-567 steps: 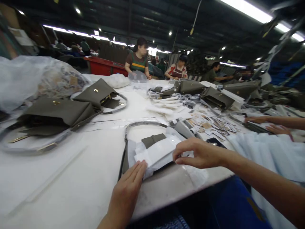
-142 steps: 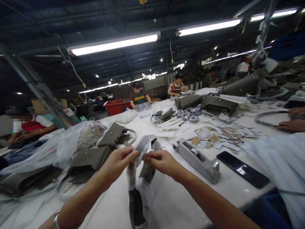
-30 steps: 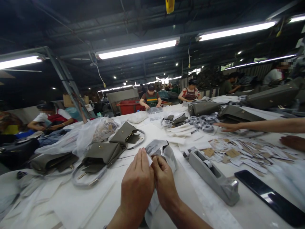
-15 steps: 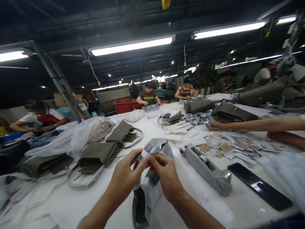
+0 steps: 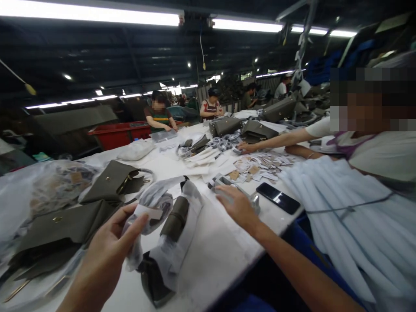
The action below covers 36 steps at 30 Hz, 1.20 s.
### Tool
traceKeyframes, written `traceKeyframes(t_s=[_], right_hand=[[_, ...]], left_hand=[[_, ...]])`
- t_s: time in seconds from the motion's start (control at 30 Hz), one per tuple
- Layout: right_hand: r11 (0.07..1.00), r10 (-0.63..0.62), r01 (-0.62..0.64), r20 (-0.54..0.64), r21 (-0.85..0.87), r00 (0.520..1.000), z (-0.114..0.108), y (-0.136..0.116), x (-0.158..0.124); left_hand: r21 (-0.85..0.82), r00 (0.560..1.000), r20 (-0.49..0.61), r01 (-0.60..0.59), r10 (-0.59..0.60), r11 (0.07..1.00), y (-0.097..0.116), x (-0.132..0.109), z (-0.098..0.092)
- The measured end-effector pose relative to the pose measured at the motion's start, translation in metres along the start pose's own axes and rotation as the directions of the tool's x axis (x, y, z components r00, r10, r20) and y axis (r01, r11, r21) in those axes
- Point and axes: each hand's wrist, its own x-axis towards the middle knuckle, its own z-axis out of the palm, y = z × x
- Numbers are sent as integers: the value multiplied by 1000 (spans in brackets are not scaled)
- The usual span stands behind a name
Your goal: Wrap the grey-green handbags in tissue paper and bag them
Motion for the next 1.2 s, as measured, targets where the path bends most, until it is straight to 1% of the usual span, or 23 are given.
traceKeyframes(t_s=[0.07,0.1,0.17,0.23,0.33,0.4,0.47,0.57,0.63,0.7,0.8,0.9,1.0,1.1,1.2], right_hand=[[990,90,-101,-105,-101,990,-34,40,8],[967,171,-189,-118,-169,978,-49,56,12],[937,268,-285,-107,-201,957,-69,80,18],[914,354,-356,-48,-192,934,-79,92,22],[890,447,-437,56,-133,893,-83,97,23],[882,470,-464,90,-78,878,-85,95,23],[882,471,-471,90,-24,877,-89,89,22],[881,470,-472,50,34,881,-102,77,19],[862,500,-502,49,73,865,-111,69,14],[822,550,-555,81,123,832,-118,65,5],[759,612,-623,118,191,782,-121,71,-14],[731,644,-645,87,222,760,-116,85,-31],[739,643,-631,31,236,765,-105,97,-40],[757,628,-605,-22,246,778,-96,106,-42],[764,629,-600,-63,238,775,-93,113,-45]], left_hand=[[-14,1000,-5,5,-5,1000,-4,3,1],[-22,1000,-1,6,-6,1000,-6,4,2],[-45,1000,9,8,-8,999,-7,6,4],[-53,1000,21,6,-5,999,-7,6,4],[-34,1000,23,-12,12,999,-4,6,3],[-16,1000,17,-22,23,1000,-3,5,2],[-7,1000,13,-24,24,1000,-2,4,3],[-1,1000,12,-13,13,1000,-3,4,5],[12,1000,10,6,-6,1000,-5,5,5],[34,1000,-5,24,-24,999,-8,7,4],[45,999,-17,28,-27,999,-12,10,1],[-4,998,-9,62,-62,998,-13,10,1],[-56,996,15,92,-91,994,-11,9,4],[-80,997,9,82,-82,993,-8,10,7],[-124,998,-11,64,-66,990,-8,12,7]])
